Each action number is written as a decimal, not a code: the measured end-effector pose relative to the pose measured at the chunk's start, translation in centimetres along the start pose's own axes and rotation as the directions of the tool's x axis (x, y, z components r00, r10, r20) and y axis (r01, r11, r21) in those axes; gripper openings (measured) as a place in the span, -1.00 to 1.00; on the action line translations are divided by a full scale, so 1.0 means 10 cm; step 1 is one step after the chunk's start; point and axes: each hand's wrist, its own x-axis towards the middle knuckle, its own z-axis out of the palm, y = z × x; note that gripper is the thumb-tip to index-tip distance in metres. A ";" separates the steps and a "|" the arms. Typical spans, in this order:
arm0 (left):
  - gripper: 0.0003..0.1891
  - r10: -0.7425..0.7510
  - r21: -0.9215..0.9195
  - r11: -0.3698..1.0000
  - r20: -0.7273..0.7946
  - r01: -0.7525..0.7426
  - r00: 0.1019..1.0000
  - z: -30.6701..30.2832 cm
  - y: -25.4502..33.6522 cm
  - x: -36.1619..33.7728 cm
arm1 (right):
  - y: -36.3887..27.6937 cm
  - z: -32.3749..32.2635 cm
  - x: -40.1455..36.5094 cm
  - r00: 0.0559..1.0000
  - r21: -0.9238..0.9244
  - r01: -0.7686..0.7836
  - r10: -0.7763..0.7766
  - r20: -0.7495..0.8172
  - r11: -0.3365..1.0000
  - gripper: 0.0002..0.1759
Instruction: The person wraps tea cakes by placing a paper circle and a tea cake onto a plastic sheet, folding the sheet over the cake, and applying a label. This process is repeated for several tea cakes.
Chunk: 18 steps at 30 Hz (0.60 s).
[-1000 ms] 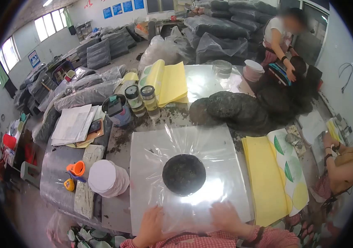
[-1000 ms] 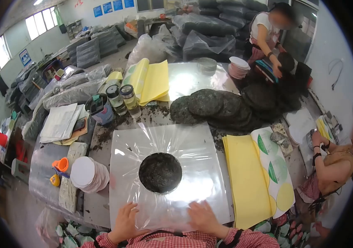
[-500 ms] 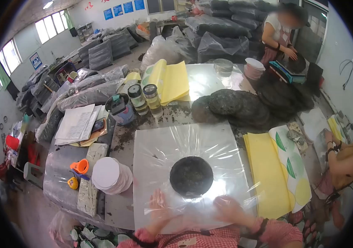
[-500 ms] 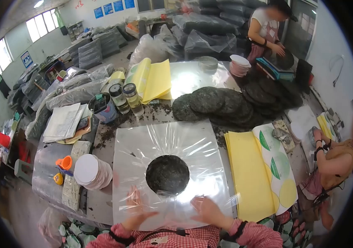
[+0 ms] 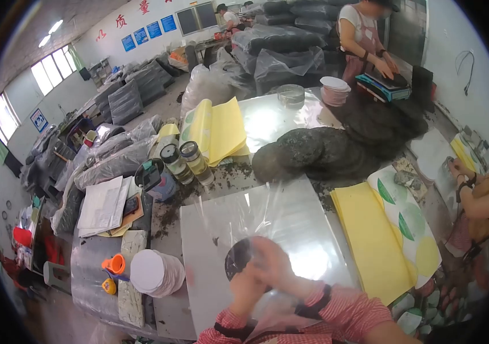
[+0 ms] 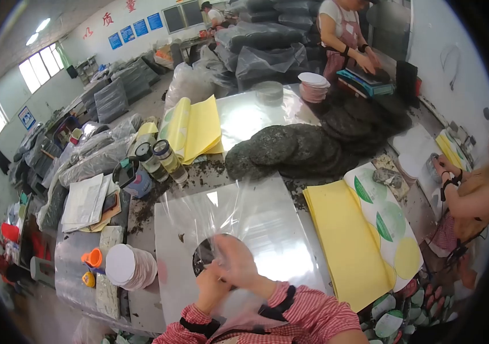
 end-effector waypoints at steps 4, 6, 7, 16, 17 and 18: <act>-0.32 0.144 -0.370 0.878 -0.404 -0.305 0.903 -0.12 -0.30 0.10 | 0.23 0.26 -0.14 0.972 -0.122 0.210 -0.193 0.135 0.970 -0.45; -0.29 -0.283 -0.804 0.447 -0.543 -0.392 0.791 -0.18 -0.31 0.10 | 0.15 0.28 -0.14 0.762 -0.397 0.080 0.201 0.615 0.914 -0.56; -0.29 -0.285 -0.808 0.451 -0.532 -0.378 0.797 -0.21 -0.28 0.06 | 0.15 0.30 -0.15 0.753 -0.384 0.115 0.172 0.635 0.916 -0.57; 0.11 0.147 -0.467 0.836 -0.317 -0.289 0.937 -0.04 -0.02 0.07 | 0.73 0.13 0.33 0.729 0.805 -0.503 0.655 0.198 0.316 -0.53; 0.12 0.067 -0.649 0.712 -0.316 -0.267 0.946 0.00 -0.11 0.11 | 0.64 0.13 0.32 0.917 0.735 -0.382 0.330 0.225 0.560 -0.47; 0.14 -0.012 -0.797 0.551 -0.302 -0.246 0.953 0.01 -0.17 0.14 | 0.68 0.16 0.33 0.919 0.740 -0.378 0.323 0.227 0.556 -0.47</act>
